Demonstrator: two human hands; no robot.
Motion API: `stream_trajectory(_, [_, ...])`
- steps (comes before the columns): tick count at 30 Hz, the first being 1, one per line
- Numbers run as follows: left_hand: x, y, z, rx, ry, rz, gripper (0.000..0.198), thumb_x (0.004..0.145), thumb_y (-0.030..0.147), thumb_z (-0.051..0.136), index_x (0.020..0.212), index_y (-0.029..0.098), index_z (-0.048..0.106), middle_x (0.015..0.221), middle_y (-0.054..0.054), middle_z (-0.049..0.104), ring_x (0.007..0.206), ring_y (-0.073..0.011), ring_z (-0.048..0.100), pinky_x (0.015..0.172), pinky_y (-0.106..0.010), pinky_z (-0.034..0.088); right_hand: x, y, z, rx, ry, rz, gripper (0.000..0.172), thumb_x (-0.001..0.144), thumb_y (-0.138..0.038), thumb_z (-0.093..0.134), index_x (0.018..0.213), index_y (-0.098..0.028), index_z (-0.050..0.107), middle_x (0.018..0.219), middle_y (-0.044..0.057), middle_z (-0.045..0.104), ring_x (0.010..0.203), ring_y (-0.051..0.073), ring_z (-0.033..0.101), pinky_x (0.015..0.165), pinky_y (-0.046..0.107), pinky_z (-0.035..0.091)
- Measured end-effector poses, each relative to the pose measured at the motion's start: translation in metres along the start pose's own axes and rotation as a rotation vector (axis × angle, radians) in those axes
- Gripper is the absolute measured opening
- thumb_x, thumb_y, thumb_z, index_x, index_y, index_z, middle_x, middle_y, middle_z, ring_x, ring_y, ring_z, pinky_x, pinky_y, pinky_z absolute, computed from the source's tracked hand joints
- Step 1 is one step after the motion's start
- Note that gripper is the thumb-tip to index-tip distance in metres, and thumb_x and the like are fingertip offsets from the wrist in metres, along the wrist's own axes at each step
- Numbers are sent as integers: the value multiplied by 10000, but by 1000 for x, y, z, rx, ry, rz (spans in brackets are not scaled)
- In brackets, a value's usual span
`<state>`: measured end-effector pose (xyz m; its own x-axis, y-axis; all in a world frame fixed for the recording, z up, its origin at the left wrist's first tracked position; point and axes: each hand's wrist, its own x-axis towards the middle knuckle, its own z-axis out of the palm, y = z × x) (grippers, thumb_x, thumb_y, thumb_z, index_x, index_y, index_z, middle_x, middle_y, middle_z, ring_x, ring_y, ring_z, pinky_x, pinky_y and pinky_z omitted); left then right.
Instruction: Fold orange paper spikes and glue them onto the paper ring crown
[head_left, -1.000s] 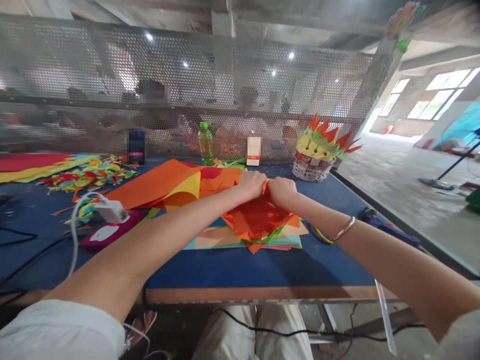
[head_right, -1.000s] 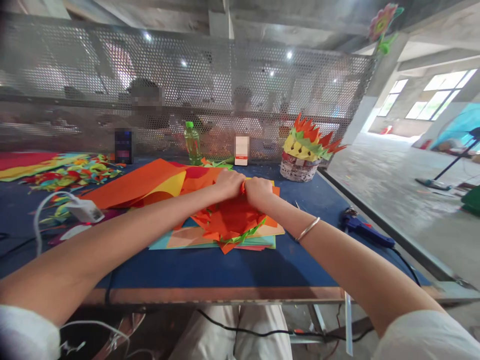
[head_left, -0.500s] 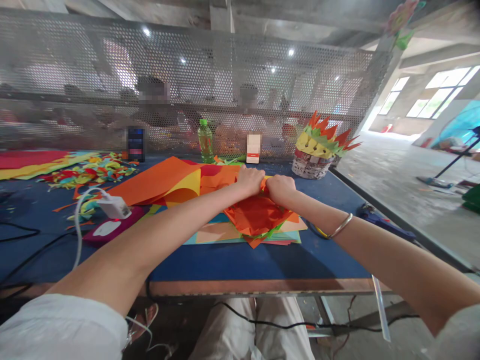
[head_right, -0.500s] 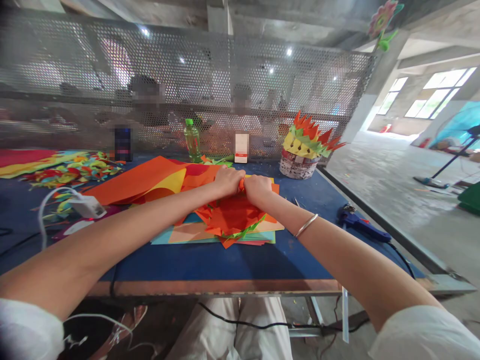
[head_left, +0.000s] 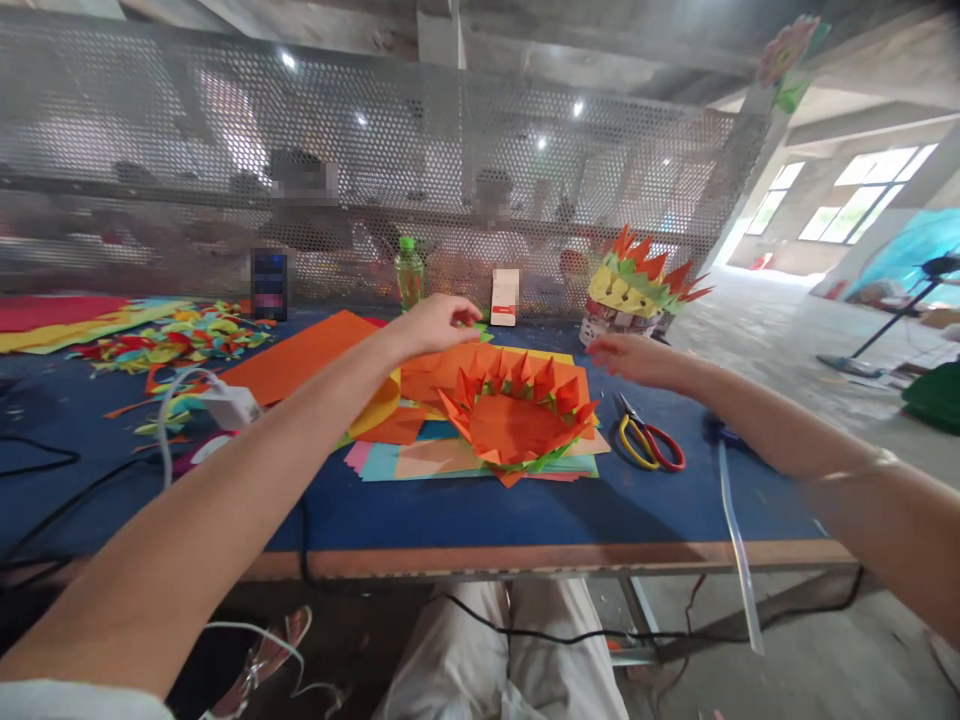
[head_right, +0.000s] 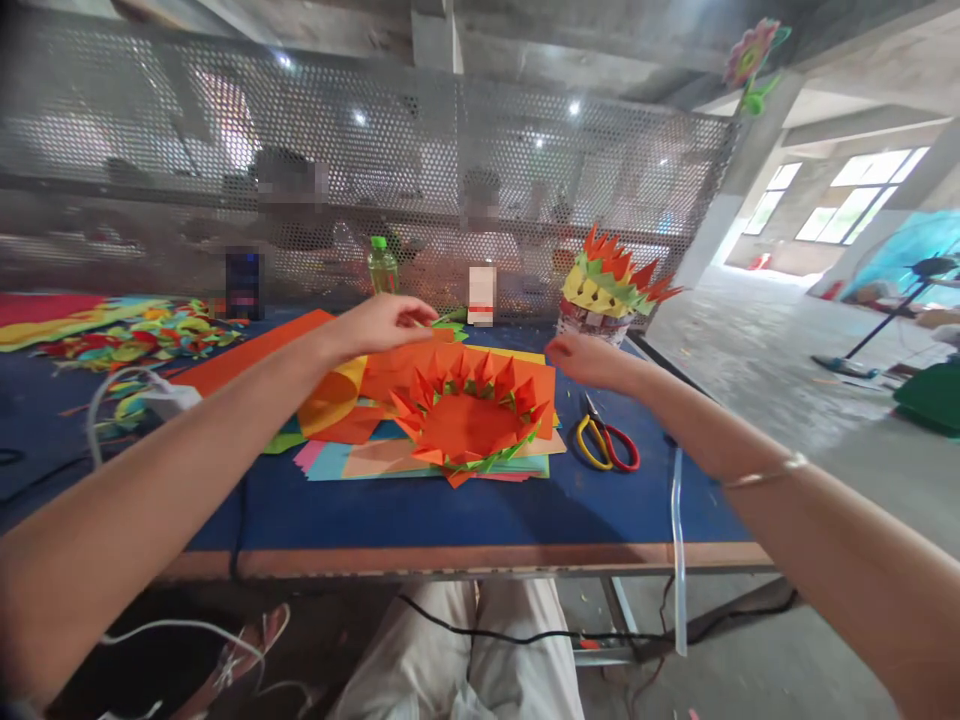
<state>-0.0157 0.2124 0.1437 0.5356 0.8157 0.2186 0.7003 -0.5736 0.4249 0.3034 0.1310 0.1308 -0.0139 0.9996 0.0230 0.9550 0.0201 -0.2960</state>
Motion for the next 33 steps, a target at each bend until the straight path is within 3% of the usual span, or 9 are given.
stream_trajectory(4, [-46,-35,-2,-164,-55,-65,352,986,361,647,1280,173,610,1284,-99,639,1102,-243,660,930,-460,579,-40,21,13,224,-201,50,313,978,-356,651,1236,-182,622,1191,62,667,967,172,679,822,364,601])
stream_trajectory(9, [-81,-49,33,-369,-245,-110,356,985,363,650,1286,176,605,1253,-94,651,1044,-225,678,881,-427,597,-68,8,42,441,-325,30,351,965,-293,672,1291,-195,588,1227,66,650,887,138,674,722,295,602])
stream_trajectory(14, [-83,-38,64,-553,-307,-47,351,983,356,653,1277,170,609,1257,-95,651,1060,-230,675,900,-441,592,-68,-10,63,521,-344,13,311,977,-327,654,1256,-198,610,1201,60,657,926,151,670,772,324,602])
stream_trajectory(17, [-79,-32,74,-633,-277,-26,354,982,360,654,1277,169,611,1281,-99,641,1092,-240,665,923,-458,583,-64,-15,67,549,-327,49,312,978,-344,651,1246,-191,612,1204,63,654,955,163,669,800,346,600])
stream_trajectory(26, [-74,-16,82,-790,-111,-147,384,982,363,652,1314,178,591,1322,-107,619,1121,-252,653,936,-471,577,-56,-21,60,800,-294,160,375,981,-403,637,1285,-186,601,1285,83,636,1083,212,660,917,434,577])
stream_trajectory(33, [-77,-1,84,-948,-98,-238,385,982,359,653,1315,177,590,1311,-104,624,1107,-248,658,926,-464,583,-54,-25,61,918,-232,191,389,981,-413,636,1294,-185,598,1304,87,630,1108,221,655,934,448,571])
